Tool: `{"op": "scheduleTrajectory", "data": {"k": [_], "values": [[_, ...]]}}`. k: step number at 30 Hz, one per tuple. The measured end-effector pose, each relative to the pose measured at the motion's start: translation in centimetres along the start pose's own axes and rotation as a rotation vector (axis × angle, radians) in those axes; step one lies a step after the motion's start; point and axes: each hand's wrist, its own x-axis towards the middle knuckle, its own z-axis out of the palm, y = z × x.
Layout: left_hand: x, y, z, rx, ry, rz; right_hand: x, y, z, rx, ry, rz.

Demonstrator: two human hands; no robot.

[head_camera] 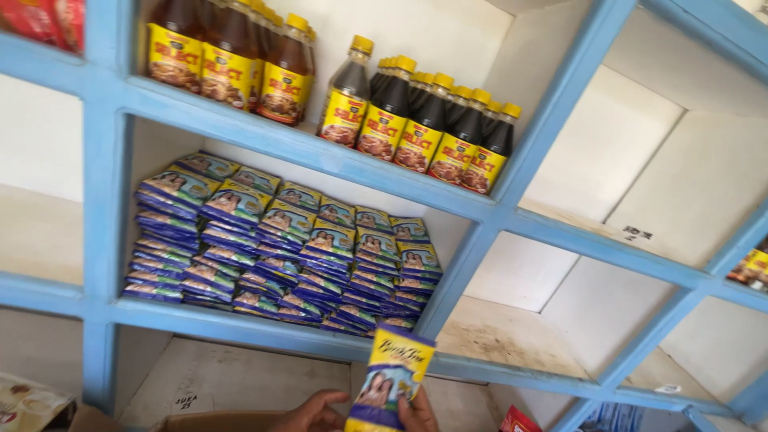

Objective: The person takes small yellow and blue packets from a cardboard box and places them onto a blue metal shelf. They arrange the packets in neat rows, filling the available space on the shelf alongside other products.

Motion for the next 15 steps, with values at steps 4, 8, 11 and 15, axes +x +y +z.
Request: {"op": "scheduleTrajectory", "data": {"k": [4,8,11,15], "values": [[-3.8,9.4,4.5,-0.094,0.137,0.123,0.5,6.4,-2.1,-0.280,-0.389,-0.061],[-6.2,12.5,5.1,-0.264,0.177,0.209,-2.6,3.9,5.6,-0.341,-0.403,0.042],[-8.6,17.0,5.0,-0.255,0.456,0.148,-5.5,0.3,12.2,-0.367,-0.305,0.192],[-10.2,21.5,4.0,-0.324,0.618,0.155,-7.2,0.1,12.9,-0.548,-0.255,0.307]]}}
